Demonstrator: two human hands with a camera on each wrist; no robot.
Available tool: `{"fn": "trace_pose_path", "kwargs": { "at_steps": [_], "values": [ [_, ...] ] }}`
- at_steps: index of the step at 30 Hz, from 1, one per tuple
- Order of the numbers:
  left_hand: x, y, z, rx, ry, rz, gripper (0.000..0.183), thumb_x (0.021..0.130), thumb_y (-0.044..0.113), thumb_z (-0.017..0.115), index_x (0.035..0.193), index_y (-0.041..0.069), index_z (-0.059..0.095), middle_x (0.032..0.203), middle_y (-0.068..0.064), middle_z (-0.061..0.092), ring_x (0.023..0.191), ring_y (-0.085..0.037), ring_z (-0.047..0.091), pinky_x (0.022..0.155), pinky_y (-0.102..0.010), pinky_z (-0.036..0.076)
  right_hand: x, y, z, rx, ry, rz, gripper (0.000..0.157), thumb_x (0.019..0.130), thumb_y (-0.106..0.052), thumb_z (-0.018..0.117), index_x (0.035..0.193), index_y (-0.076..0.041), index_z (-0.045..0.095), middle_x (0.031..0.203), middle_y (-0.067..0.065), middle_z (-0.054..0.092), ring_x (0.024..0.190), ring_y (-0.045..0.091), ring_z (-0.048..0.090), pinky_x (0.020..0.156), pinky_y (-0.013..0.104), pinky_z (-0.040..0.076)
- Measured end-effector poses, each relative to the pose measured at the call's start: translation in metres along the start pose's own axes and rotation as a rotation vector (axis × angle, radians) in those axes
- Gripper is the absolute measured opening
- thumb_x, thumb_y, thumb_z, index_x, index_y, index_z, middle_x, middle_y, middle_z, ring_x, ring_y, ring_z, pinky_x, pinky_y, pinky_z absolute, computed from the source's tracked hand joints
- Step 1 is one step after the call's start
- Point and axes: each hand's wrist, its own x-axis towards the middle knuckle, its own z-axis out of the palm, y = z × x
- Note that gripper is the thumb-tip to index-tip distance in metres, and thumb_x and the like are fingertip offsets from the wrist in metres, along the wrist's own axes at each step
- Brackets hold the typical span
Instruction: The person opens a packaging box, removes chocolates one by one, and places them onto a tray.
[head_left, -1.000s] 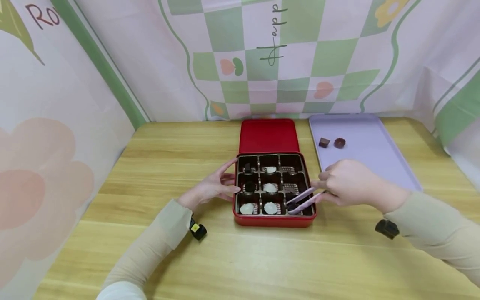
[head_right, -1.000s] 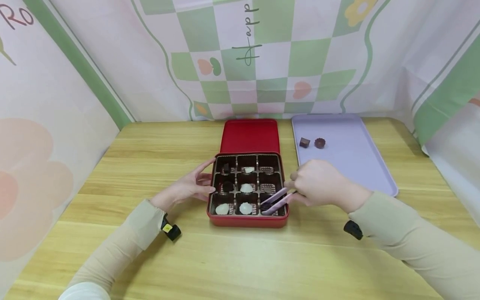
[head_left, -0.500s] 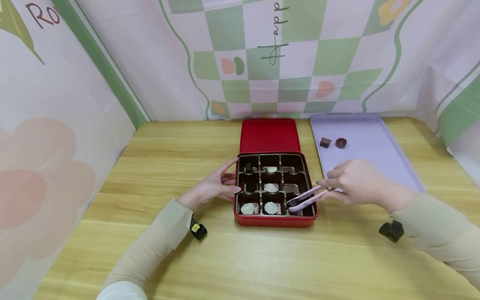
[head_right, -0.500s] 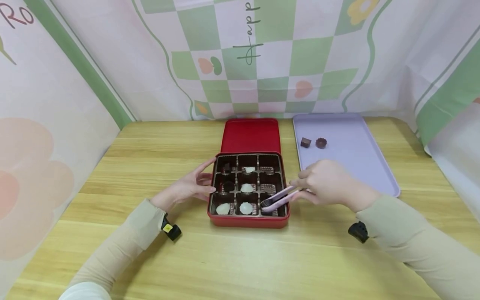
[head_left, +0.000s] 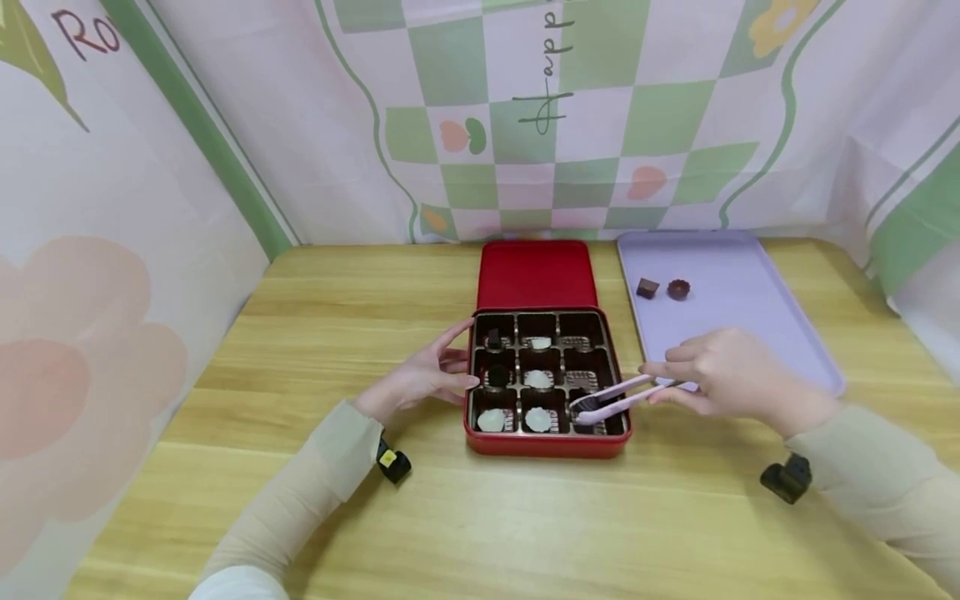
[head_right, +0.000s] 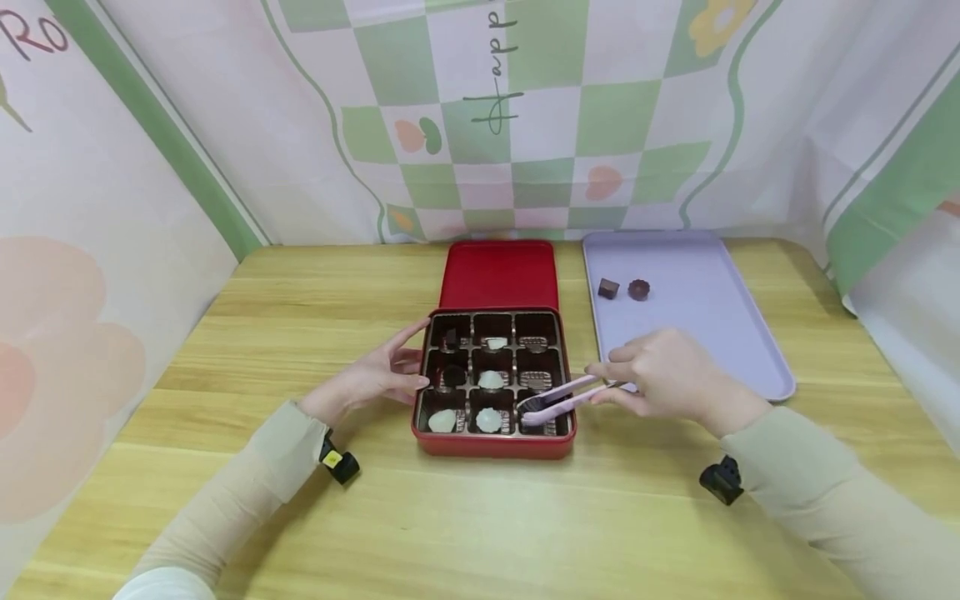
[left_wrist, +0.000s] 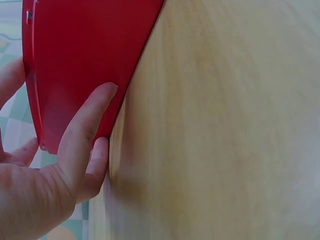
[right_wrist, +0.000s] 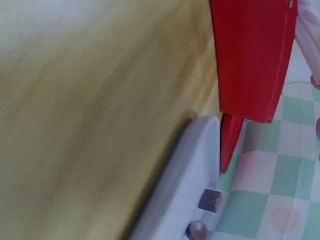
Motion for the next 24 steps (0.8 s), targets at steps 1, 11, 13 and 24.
{"fn": "trace_pose_path", "kwargs": {
  "at_steps": [1,11,13,24],
  "values": [
    [0.000,0.000,0.000,0.000,-0.001,-0.002,0.092,0.086,-0.007,0.061,0.151,0.039,0.015,0.149,-0.024,0.022,0.137,-0.039,0.030,0.083,-0.051,0.055,-0.001,-0.001,0.001,0.003,0.005,0.008,0.056,0.093,-0.060,0.042,0.084,-0.016,0.076,0.057,-0.014,0.052,0.046,-0.001,0.040,0.037,0.019,0.035],
    [-0.001,0.000,0.000,0.002,-0.013,-0.006,0.093,0.087,-0.007,0.060,0.151,0.040,0.012,0.150,-0.024,0.021,0.133,-0.039,0.037,0.084,-0.050,0.055,-0.006,-0.004,0.005,-0.004,0.035,0.053,0.058,0.092,-0.062,0.041,0.082,-0.018,0.077,0.059,-0.013,0.058,0.045,-0.001,0.042,0.037,0.020,0.036],
    [-0.001,0.000,0.000,0.009,-0.014,0.002,0.092,0.087,-0.007,0.060,0.151,0.040,0.012,0.150,-0.024,0.022,0.133,-0.039,0.037,0.084,-0.049,0.055,-0.008,-0.004,0.006,0.005,0.044,0.066,0.058,0.091,-0.062,0.042,0.082,-0.018,0.077,0.059,-0.012,0.059,0.045,-0.001,0.042,0.037,0.020,0.037],
    [0.000,-0.002,-0.002,0.007,-0.003,0.000,0.092,0.086,-0.007,0.060,0.150,0.040,0.014,0.149,-0.024,0.023,0.134,-0.038,0.035,0.083,-0.050,0.055,-0.016,0.002,0.012,-0.009,0.065,0.102,0.063,0.091,-0.063,0.042,0.083,-0.011,0.077,0.062,-0.004,0.065,0.045,0.005,0.049,0.039,0.024,0.042]
  ]
}}
